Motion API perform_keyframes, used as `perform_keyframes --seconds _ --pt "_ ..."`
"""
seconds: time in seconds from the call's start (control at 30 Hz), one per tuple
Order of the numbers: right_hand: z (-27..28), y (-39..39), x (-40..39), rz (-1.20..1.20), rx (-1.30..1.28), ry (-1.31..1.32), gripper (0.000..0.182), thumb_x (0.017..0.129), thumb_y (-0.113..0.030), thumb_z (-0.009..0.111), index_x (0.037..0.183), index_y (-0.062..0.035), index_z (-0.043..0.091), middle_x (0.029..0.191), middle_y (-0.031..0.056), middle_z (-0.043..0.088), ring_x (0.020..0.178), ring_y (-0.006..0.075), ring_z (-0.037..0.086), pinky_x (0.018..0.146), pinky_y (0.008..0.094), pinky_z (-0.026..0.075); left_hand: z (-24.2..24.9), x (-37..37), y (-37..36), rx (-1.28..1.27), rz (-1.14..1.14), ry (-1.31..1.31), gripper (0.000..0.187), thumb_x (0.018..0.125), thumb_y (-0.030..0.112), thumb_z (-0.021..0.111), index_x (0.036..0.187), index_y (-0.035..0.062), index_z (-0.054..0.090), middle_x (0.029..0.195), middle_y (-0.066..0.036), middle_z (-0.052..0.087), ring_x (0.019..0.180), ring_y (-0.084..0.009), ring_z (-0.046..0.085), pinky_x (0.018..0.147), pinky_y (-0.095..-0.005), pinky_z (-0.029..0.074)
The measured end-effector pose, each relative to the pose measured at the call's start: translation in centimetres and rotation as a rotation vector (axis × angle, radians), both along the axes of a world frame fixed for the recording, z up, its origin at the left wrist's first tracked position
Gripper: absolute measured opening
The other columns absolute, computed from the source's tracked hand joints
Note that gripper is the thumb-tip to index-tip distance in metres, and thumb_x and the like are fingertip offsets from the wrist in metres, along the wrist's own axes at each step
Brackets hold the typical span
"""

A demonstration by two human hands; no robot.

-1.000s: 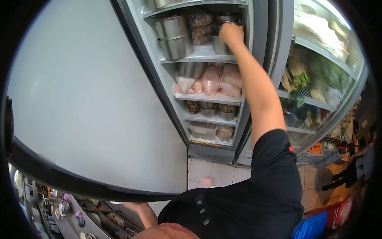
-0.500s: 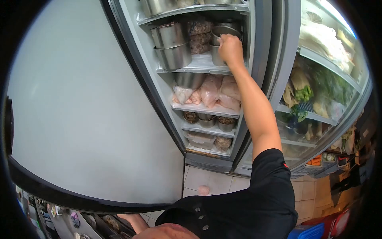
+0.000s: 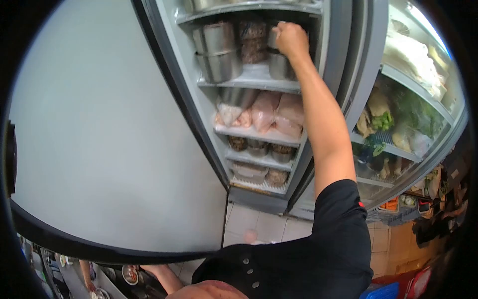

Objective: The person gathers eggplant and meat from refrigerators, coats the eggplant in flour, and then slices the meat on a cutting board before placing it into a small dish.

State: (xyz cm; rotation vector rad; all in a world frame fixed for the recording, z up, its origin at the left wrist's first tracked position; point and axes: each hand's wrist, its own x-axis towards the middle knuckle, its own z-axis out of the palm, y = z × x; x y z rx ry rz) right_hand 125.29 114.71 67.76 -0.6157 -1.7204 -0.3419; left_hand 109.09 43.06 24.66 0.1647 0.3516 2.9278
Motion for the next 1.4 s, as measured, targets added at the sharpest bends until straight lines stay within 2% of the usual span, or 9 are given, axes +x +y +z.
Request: perform_keyframes --seconds 0.03,0.2,0.23,0.3,0.57,0.77,0.9,1.2,1.4 --pt "-0.1 -0.8 0.5 -0.076 -0.181 -0.052 0.024 0.096 -0.032 0.068 0.096 -0.0092 0.076 0.1 0.0214 0.075 0.097 0.0456 0.071 0.084 0.0556 0.057 3.3 1.1 2.0 -0.563 0.344 -0.178 0.051 0.114 0.034 0.034 0.147 -0.0005 0.053 0.151 -0.017 0.055 0.136 -0.0334 0.054 0.115 -0.046 0.043" --pt "-3.7 -0.8 0.9 -0.317 -0.112 -0.213 0.025 0.097 -0.031 0.067 0.102 -0.0086 0.077 0.107 0.0177 0.077 0.107 0.0393 0.072 0.092 0.0446 0.056 2.7 0.3 1.1 -0.49 0.363 -0.22 0.058 0.114 0.04 0.038 0.156 0.0013 0.045 0.16 -0.014 0.048 0.141 -0.0348 0.049 0.118 -0.0484 0.042" --pt "-4.3 -5.7 1.2 -0.271 -0.111 -0.149 0.029 0.089 -0.022 0.076 0.112 -0.0043 0.072 0.122 0.0202 0.069 0.123 0.0412 0.06 0.111 0.0662 0.041 2.7 0.3 1.0 -0.504 0.372 -0.219 0.058 0.114 0.04 0.038 0.156 0.0013 0.045 0.16 -0.014 0.048 0.141 -0.0348 0.05 0.118 -0.0484 0.042" --pt "-5.7 -8.9 0.8 -0.087 0.264 0.05 0.029 0.082 -0.009 0.078 0.108 -0.0009 0.068 0.112 0.0194 0.067 0.106 0.0414 0.062 0.095 0.0507 0.048 2.7 0.3 1.0 -0.532 0.381 -0.223 0.058 0.114 0.041 0.038 0.156 0.0014 0.045 0.16 -0.014 0.048 0.141 -0.0347 0.05 0.118 -0.0483 0.042" --pt "-24.0 -10.9 -6.0 0.346 -0.224 -0.188 0.025 0.09 -0.023 0.074 0.103 -0.0023 0.072 0.1 0.019 0.074 0.099 0.043 0.07 0.089 0.0503 0.056 2.9 -0.4 1.0 -0.584 0.367 -0.209 0.058 0.113 0.041 0.038 0.156 0.0018 0.044 0.159 -0.014 0.049 0.141 -0.0342 0.05 0.118 -0.048 0.043" --pt "-19.7 -5.0 -9.9 0.086 -0.904 -0.546 0.058 0.094 -0.04 0.071 0.138 -0.0033 0.063 0.144 0.0266 0.06 0.133 0.0445 0.057 0.109 0.0508 0.049 2.7 -0.6 1.4 -0.565 0.368 -0.2 0.059 0.113 0.042 0.038 0.156 0.002 0.044 0.159 -0.014 0.049 0.141 -0.0339 0.05 0.117 -0.0477 0.043" --pt "-23.6 2.5 -14.1 0.173 -0.679 -0.588 0.072 0.098 -0.057 0.06 0.138 0.0029 0.063 0.127 0.0334 0.067 0.12 0.0476 0.065 0.112 0.0494 0.045 2.2 -0.2 1.5 -0.557 0.39 -0.204 0.059 0.113 0.042 0.038 0.156 0.0022 0.044 0.159 -0.014 0.049 0.141 -0.0337 0.05 0.117 -0.0476 0.043" --pt "-31.9 -10.4 -8.7 0.518 -0.375 -0.281 0.028 0.087 -0.013 0.073 0.111 -0.0004 0.066 0.112 0.0213 0.068 0.109 0.0437 0.064 0.094 0.0514 0.052 2.0 -0.2 1.1 -0.547 0.388 -0.192 0.059 0.113 0.043 0.039 0.156 0.0026 0.044 0.159 -0.014 0.049 0.141 -0.0332 0.051 0.117 -0.0472 0.044" --pt "-43.3 -12.7 -9.8 0.38 -0.561 -0.439 0.059 0.087 -0.014 0.074 0.139 0.0066 0.054 0.133 0.0237 0.058 0.127 0.0396 0.056 0.109 0.0485 0.047 2.3 -1.0 1.3 -0.581 0.406 -0.189 0.059 0.113 0.043 0.039 0.156 0.0029 0.044 0.159 -0.014 0.049 0.141 -0.0329 0.051 0.116 -0.047 0.044"
